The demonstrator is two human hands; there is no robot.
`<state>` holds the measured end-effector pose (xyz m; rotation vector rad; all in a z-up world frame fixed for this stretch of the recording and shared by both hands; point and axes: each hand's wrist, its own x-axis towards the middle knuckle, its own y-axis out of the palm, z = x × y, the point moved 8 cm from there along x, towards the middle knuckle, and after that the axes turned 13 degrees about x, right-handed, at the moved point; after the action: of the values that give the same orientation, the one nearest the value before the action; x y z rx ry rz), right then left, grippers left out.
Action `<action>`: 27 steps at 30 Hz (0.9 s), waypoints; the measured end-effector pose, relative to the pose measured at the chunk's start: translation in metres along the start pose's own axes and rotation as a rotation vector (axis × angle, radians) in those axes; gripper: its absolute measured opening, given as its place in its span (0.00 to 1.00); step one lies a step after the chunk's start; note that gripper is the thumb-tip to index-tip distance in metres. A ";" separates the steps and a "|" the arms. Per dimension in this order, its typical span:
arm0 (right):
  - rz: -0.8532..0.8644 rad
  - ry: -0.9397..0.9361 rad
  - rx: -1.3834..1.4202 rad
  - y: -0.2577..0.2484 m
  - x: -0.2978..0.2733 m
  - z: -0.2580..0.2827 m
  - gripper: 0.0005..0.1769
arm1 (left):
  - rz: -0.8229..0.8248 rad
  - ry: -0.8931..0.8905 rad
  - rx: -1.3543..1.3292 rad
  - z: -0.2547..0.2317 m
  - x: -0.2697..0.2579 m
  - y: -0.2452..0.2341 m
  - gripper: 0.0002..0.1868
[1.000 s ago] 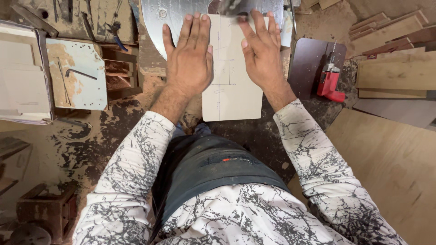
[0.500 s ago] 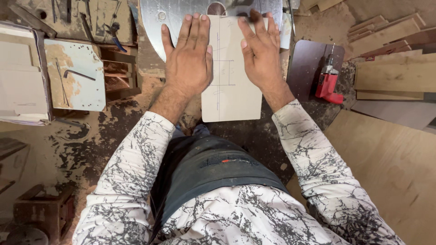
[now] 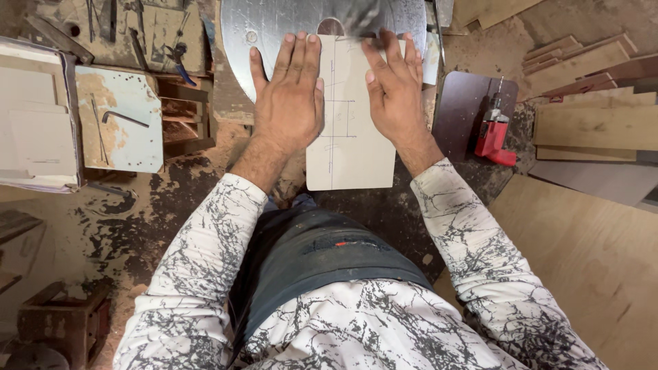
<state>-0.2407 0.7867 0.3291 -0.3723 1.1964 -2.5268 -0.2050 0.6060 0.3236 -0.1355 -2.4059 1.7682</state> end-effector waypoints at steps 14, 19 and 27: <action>-0.026 -0.024 0.020 -0.002 0.003 0.003 0.24 | -0.027 0.008 -0.013 0.001 0.003 -0.002 0.32; -0.056 -0.032 0.016 -0.004 0.001 0.005 0.21 | -0.035 0.016 -0.033 0.001 0.003 -0.004 0.33; -0.059 -0.023 0.012 -0.002 0.004 0.004 0.21 | -0.020 0.017 -0.038 0.004 0.008 -0.008 0.33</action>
<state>-0.2428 0.7837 0.3341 -0.4385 1.1778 -2.5719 -0.2132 0.6007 0.3305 -0.1304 -2.4215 1.7061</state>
